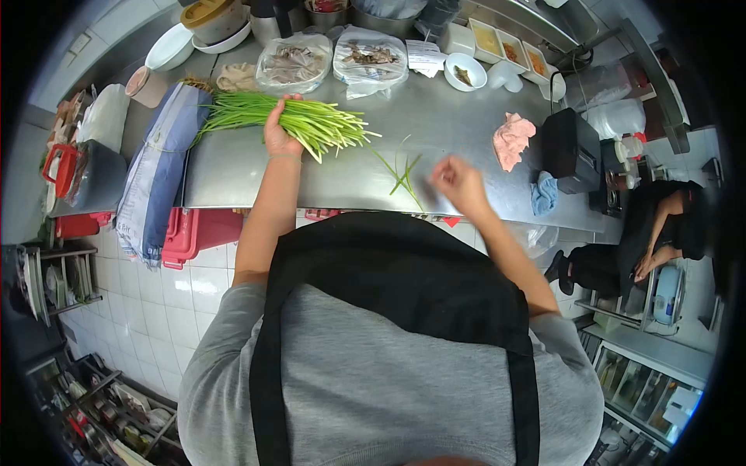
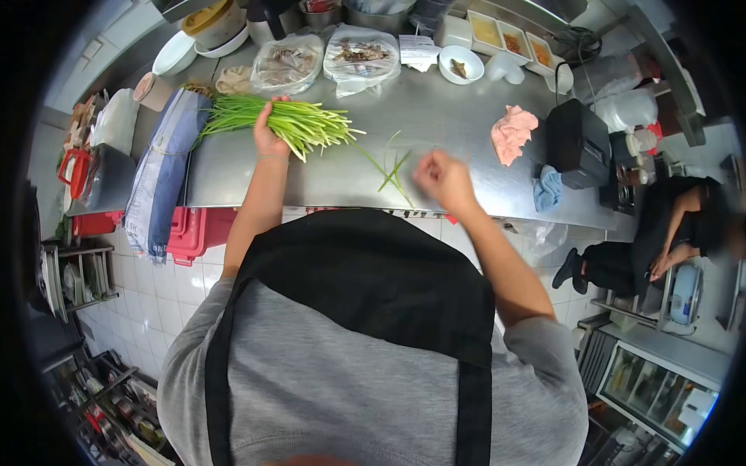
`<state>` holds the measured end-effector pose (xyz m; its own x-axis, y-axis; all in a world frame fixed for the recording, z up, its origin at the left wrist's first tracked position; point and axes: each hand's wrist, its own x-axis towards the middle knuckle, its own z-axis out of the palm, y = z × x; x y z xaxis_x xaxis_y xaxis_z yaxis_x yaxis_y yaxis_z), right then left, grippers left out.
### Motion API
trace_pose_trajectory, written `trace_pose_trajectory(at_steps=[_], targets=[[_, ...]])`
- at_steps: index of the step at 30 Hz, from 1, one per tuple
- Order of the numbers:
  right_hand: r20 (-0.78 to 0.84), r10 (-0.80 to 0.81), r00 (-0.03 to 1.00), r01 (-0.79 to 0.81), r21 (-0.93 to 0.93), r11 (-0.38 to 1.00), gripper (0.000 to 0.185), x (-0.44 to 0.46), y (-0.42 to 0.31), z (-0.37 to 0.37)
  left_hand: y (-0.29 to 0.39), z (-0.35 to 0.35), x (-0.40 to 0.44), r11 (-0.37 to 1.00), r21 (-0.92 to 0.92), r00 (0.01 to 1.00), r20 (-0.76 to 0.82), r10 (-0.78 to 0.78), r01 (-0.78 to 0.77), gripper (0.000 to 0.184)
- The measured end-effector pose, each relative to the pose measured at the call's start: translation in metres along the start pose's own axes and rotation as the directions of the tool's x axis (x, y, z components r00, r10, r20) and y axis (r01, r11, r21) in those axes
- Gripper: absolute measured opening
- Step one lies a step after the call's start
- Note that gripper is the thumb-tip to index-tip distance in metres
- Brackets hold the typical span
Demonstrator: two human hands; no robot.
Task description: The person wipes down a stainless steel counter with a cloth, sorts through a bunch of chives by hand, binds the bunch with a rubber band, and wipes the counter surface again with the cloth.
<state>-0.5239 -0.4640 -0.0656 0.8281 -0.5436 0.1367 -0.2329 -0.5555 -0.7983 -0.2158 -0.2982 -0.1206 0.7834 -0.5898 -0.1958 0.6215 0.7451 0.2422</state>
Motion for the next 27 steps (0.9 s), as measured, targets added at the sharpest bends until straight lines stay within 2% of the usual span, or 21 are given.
trace_pose_trajectory(at_steps=[1,2,4,7,10,12,14,15,17,18,19,20,21,22,23,24,25,27], targets=[[0.075,0.122,0.99,-0.11,-0.149,0.983,0.016,-0.018,-0.009,0.0,0.0,0.0,0.001,1.0,-0.004,1.0,-0.009,0.0,0.0,0.015],[0.02,-0.021,1.0,0.025,-0.2,0.98,0.018,-0.033,-0.01,0.009,0.0,0.0,0.001,1.0,-0.008,1.0,-0.021,0.0,0.0,0.015],[0.002,-0.026,1.0,0.026,-0.2,0.98,0.02,-0.055,-0.005,0.023,-0.001,-0.001,0.002,1.0,-0.011,1.0,-0.022,0.0,0.0,0.017],[0.135,0.004,0.991,0.023,-0.195,0.981,0.017,-0.054,0.008,0.017,-0.002,-0.001,0.005,1.0,0.0,0.999,-0.038,0.023,-0.023,0.02],[0.25,0.124,0.96,-0.11,-0.069,0.992,0.013,-0.047,0.028,-0.024,0.001,0.0,0.005,1.0,-0.009,1.0,-0.025,0.018,-0.018,0.022],[0.194,0.119,0.974,-0.077,-0.213,0.974,0.012,-0.045,0.029,-0.074,0.004,0.001,0.003,1.0,-0.023,1.0,0.013,-0.011,0.012,0.023],[-0.084,0.277,0.957,-0.289,-0.353,0.89,0.013,-0.041,0.021,-0.119,0.006,0.0,0.001,0.995,0.102,0.999,-0.031,0.017,-0.014,0.028],[-0.129,0.265,0.955,-0.293,-0.297,0.909,0.013,-0.034,0.021,-0.128,0.008,-0.002,0.0,0.983,0.186,0.999,-0.044,0.012,-0.004,0.03],[-0.28,0.235,0.931,-0.295,-0.2,0.934,0.013,-0.021,0.011,-0.153,0.008,-0.01,0.0,0.983,0.166,0.997,-0.005,-0.074,0.074,0.034],[-0.362,0.024,0.932,-0.092,-0.17,0.981,0.012,-0.007,-0.038,-0.142,0.006,-0.005,-0.009,0.978,0.175,0.99,0.058,-0.125,0.114,0.035],[-0.374,0.094,0.922,-0.127,-0.065,0.99,0.017,0.011,-0.02,-0.13,0.004,-0.004,-0.012,0.973,0.202,0.992,0.045,-0.121,0.11,0.034],[-0.355,-0.111,0.928,0.062,-0.146,0.987,0.021,0.02,-0.081,-0.119,0.002,-0.004,-0.012,0.972,0.186,0.989,0.015,-0.147,0.142,0.034],[-0.469,-0.331,0.819,0.372,-0.005,0.928,0.014,0.039,-0.105,-0.095,0.002,-0.021,-0.001,0.97,0.212,0.992,0.02,-0.126,0.118,0.034],[-0.467,-0.547,0.695,0.544,-0.156,0.825,0.017,0.049,-0.14,-0.088,0.0,-0.016,-0.005,0.964,0.246,0.995,-0.007,-0.103,0.102,0.033],[-0.54,-0.595,0.596,0.662,-0.088,0.744,0.018,0.052,-0.178,-0.076,0.0,-0.03,-0.001,0.968,0.218,0.985,0.089,-0.146,0.124,0.034],[-0.585,-0.574,0.573,0.729,0.043,0.684,0.017,0.058,-0.2,-0.055,0.002,-0.042,0.007,0.971,0.191,0.968,0.178,-0.178,0.143,0.035],[-0.601,-0.593,0.535,0.785,0.095,0.612,0.017,0.064,-0.22,-0.037,-0.002,-0.037,0.005,0.963,0.225,0.975,0.135,-0.179,0.146,0.036],[-0.514,-0.625,0.588,0.782,0.162,0.602,0.015,0.081,-0.228,0.011,-0.006,-0.026,-0.011,0.946,0.295,0.988,0.033,-0.152,0.135,0.039]])
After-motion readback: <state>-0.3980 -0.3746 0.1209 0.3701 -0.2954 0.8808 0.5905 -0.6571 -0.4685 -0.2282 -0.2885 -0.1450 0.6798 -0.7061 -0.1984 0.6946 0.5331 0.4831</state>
